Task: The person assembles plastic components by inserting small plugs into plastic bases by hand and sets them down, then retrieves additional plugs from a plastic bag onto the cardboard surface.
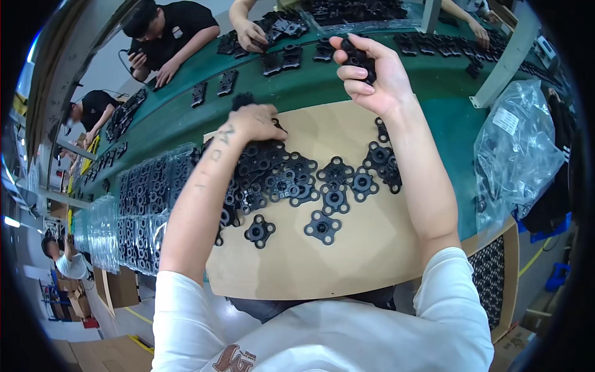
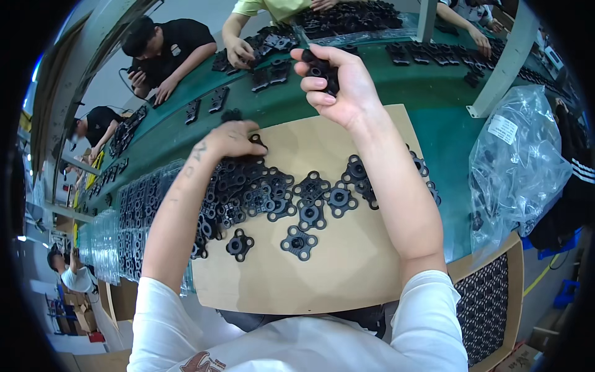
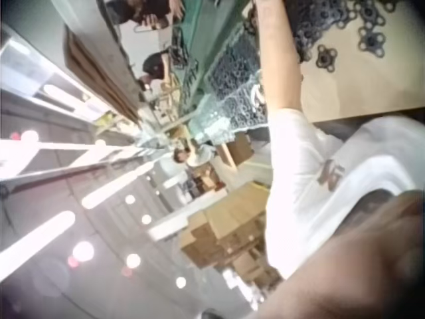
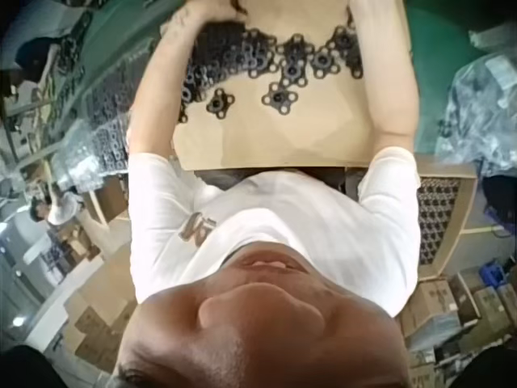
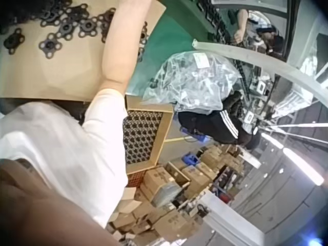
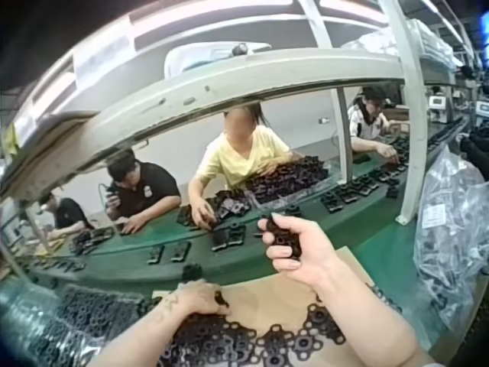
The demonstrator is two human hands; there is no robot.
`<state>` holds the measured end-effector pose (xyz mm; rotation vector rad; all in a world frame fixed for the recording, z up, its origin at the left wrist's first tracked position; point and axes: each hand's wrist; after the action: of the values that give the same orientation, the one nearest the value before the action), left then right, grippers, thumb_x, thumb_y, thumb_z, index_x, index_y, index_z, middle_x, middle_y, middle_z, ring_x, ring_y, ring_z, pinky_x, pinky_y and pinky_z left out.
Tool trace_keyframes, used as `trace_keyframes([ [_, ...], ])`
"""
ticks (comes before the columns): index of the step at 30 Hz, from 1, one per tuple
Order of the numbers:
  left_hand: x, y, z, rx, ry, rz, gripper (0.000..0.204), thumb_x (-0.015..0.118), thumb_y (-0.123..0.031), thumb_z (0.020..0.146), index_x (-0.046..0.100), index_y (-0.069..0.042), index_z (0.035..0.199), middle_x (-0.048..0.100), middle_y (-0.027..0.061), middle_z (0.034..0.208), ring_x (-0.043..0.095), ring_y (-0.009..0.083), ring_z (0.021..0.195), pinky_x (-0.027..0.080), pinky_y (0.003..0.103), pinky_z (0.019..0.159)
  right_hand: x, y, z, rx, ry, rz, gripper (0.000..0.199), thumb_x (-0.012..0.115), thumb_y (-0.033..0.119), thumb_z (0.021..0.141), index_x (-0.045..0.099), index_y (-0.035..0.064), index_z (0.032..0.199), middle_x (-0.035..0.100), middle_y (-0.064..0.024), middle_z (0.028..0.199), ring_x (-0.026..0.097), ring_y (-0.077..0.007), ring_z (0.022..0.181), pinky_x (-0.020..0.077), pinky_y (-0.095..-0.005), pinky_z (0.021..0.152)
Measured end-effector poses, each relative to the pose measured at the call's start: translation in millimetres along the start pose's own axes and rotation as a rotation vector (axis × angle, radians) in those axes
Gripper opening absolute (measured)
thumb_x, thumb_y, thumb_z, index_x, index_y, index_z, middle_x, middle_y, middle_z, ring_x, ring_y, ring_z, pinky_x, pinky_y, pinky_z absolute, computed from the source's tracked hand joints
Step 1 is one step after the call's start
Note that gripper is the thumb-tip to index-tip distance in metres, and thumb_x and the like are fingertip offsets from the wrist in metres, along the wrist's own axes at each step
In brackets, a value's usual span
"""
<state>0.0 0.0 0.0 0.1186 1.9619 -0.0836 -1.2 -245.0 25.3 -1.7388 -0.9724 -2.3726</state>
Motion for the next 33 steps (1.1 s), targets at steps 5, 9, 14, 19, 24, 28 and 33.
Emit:
trace_keyframes([
  [5,-1,-32,-16,-0.019,0.089,0.197,0.062,0.066,-0.041,0.075,0.057,-0.003,0.124,0.063,0.0126,0.118,0.058,0.032,0.105,0.043,0.04,0.095,7,6,-11,-0.114,-0.109,-0.087,0.023,0.058,0.024,0.091,0.058,0.0013,0.095,0.06,-0.0107,0.084,0.041,-0.0066,0.05,0.0218,-0.0152,0.034],
  [9,-11,-36,-26,-0.003,0.064,0.142,0.053,0.063,-0.036,0.081,0.058,0.0,0.12,0.063,0.0133,0.117,0.06,0.0298,0.103,0.042,0.043,0.094,10,3,-5,-0.097,-0.08,-0.002,0.02,0.057,0.023,0.092,0.057,0.0023,0.093,0.06,-0.0096,0.083,0.042,-0.0058,0.051,0.022,-0.0149,0.035],
  [14,-9,-26,-45,0.192,-0.459,-0.731,0.043,0.057,-0.029,0.088,0.056,0.003,0.117,0.062,0.0197,0.113,0.063,0.0321,0.096,0.051,0.044,0.083,3,-7,-6,-0.063,-0.198,-0.1,0.019,0.058,0.019,0.092,0.055,0.0028,0.102,0.059,-0.0079,0.088,0.043,-0.005,0.055,0.0239,-0.0139,0.036],
  [19,-9,-17,-58,0.471,-0.026,-2.206,0.041,0.055,-0.02,0.09,0.047,0.005,0.122,0.061,0.0253,0.105,0.064,0.0368,0.093,0.057,0.038,0.068,3,-30,0,-0.026,-0.276,-0.277,0.018,0.06,0.014,0.091,0.056,0.0023,0.104,0.061,-0.0094,0.095,0.045,-0.0042,0.057,0.0243,-0.0129,0.037],
  [24,-5,-31,-66,0.462,-0.263,-2.166,0.041,0.057,-0.012,0.09,0.041,0.004,0.124,0.061,0.0242,0.099,0.067,0.0324,0.079,0.057,0.026,0.057,9,-46,5,-0.046,-0.356,-0.284,0.018,0.058,0.011,0.091,0.057,0.0017,0.106,0.06,-0.0109,0.096,0.045,-0.0042,0.058,0.0245,-0.013,0.037],
  [28,-10,-35,-67,0.48,-0.374,-2.03,0.038,0.056,-0.005,0.089,0.041,0.003,0.124,0.061,0.0204,0.092,0.066,0.0271,0.071,0.056,0.025,0.052,18,-56,0,0.03,-0.276,-0.236,0.018,0.059,0.01,0.09,0.057,0.0011,0.106,0.06,-0.0085,0.089,0.046,-0.0042,0.059,0.0259,-0.0134,0.038],
  [33,-2,-31,-62,0.5,-0.279,-2.024,0.039,0.059,-0.002,0.087,0.042,0.002,0.123,0.062,0.0174,0.089,0.065,0.0226,0.06,0.052,0.024,0.047,8,-60,2,0.07,-0.191,-0.154,0.017,0.057,0.01,0.092,0.058,-0.0004,0.105,0.059,-0.0074,0.086,0.046,-0.0046,0.057,0.0265,-0.0138,0.037],
])
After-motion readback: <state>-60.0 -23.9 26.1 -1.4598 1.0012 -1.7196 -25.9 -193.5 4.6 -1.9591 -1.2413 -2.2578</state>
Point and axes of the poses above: each hand's wrist, its own z-axis towards the middle knuckle, its own x-axis out of the palm, y = z × x
